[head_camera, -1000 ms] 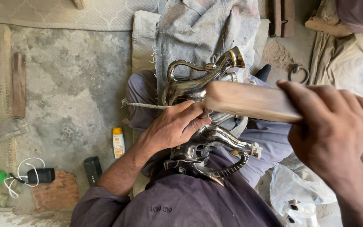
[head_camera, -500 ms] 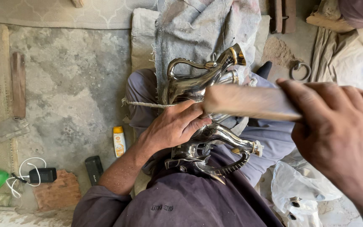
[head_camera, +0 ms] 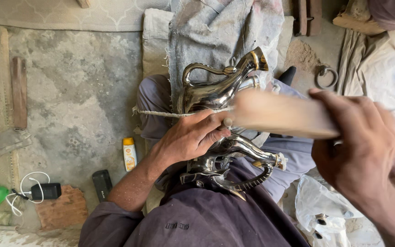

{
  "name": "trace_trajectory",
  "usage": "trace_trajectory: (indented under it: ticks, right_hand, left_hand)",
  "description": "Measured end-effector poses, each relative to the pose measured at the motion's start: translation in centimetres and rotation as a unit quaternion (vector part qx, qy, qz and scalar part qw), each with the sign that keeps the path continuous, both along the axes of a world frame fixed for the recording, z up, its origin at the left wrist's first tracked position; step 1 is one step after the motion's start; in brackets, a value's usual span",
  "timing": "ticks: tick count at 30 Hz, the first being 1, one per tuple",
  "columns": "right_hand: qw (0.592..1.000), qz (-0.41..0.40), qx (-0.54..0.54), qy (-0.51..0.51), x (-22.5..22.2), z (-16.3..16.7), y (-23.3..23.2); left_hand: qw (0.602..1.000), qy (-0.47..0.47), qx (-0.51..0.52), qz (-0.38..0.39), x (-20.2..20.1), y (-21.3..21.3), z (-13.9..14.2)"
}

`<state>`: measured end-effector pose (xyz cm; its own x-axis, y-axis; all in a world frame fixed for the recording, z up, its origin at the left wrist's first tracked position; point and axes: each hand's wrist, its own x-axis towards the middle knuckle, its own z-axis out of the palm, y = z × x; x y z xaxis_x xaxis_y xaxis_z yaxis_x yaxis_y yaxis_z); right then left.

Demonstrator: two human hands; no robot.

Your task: The person sits on the floor with a silvered metal animal figurine tied to a cloth pad on their lap. They hold a small punch against the figurine's surface and strike it repeatedly with a wooden mallet, repositioning the punch to work different spots on the sculpture's body and legs.

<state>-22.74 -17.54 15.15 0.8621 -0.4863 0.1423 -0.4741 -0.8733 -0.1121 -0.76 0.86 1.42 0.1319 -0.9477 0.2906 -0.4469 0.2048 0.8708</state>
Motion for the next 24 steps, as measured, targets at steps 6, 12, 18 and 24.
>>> trace_trajectory:
  ticks: [6,12,18,24]
  right_hand:
    - [0.998,-0.020,0.045,-0.047,-0.8,0.0,1.6]
    - [0.998,-0.052,0.041,-0.011,-0.3,1.3,2.8]
    - [0.995,-0.090,0.041,-0.020,-0.4,1.9,3.6]
    - [0.992,-0.109,0.059,-0.034,-1.7,1.2,3.9]
  left_hand:
    - [1.000,0.004,-0.007,-0.009,-0.1,0.2,-0.3]
    - [1.000,-0.001,-0.009,-0.015,-0.3,0.2,-0.9]
    - [0.999,-0.023,-0.042,-0.010,-0.4,0.4,-1.2]
    - [0.999,-0.049,-0.005,-0.015,-0.4,0.5,-1.3]
